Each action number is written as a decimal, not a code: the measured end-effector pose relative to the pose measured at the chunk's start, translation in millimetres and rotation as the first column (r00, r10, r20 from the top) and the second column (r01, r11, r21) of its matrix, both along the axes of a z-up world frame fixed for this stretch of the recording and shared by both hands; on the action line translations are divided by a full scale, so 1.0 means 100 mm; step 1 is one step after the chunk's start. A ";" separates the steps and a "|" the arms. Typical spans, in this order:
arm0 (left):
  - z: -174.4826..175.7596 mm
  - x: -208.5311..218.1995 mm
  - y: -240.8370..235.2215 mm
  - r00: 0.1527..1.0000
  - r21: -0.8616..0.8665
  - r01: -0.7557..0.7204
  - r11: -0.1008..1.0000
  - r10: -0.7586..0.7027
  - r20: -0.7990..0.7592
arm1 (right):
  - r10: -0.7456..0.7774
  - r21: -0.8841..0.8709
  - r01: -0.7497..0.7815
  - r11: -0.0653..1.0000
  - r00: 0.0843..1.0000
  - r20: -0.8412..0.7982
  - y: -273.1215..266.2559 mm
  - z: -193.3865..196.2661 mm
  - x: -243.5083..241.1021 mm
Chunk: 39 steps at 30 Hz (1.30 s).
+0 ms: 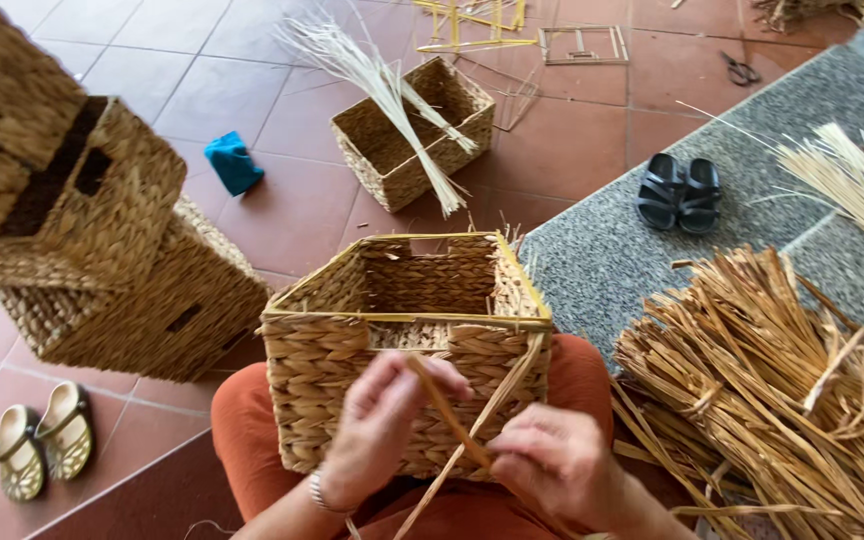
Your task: The person weaves a rectangular basket using dried palm leaves, interlacing strands through a wire frame. They trim excess material with scissors and tuck ends into the weave to finish the edges.
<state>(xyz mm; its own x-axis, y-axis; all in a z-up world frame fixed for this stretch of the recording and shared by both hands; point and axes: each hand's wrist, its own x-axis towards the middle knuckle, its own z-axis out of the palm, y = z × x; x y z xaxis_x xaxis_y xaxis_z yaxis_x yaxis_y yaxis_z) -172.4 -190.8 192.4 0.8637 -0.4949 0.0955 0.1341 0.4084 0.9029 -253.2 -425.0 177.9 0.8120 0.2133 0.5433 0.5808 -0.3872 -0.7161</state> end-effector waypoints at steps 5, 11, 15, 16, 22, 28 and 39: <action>0.27 0.46 1.21 0.881 -0.211 -0.461 0.862 0.418 -0.221 | -0.465 -0.176 0.456 0.872 0.885 -0.011 -0.21 -0.14 0.55; 0.81 0.75 2.02 0.487 0.136 -0.866 0.482 0.747 0.453 | -0.301 -0.076 0.300 0.951 0.954 0.005 -0.30 -0.15 0.81; 1.06 0.52 1.65 0.214 0.215 -0.976 -0.040 0.035 0.976 | -0.337 -0.093 0.347 0.933 0.935 0.105 -0.24 -0.14 0.79; 1.06 0.46 1.46 0.154 0.159 -0.986 0.050 -0.081 0.985 | -0.382 -0.108 0.395 0.912 0.916 0.121 -0.23 -0.14 0.78; 0.46 0.38 -0.02 0.338 0.365 -0.626 0.689 -0.182 0.923 | -0.468 -0.211 0.489 0.847 0.872 0.143 -0.22 -0.11 0.55; 0.02 0.49 -0.70 0.344 0.343 -0.503 0.793 -0.181 0.921 | -0.367 -0.171 0.411 0.895 0.898 0.241 -0.21 -0.01 0.44; -0.19 0.50 -0.73 0.264 0.470 -0.561 0.682 -0.391 0.882 | -0.501 -0.183 0.487 0.854 0.865 -0.032 -0.35 -0.26 0.69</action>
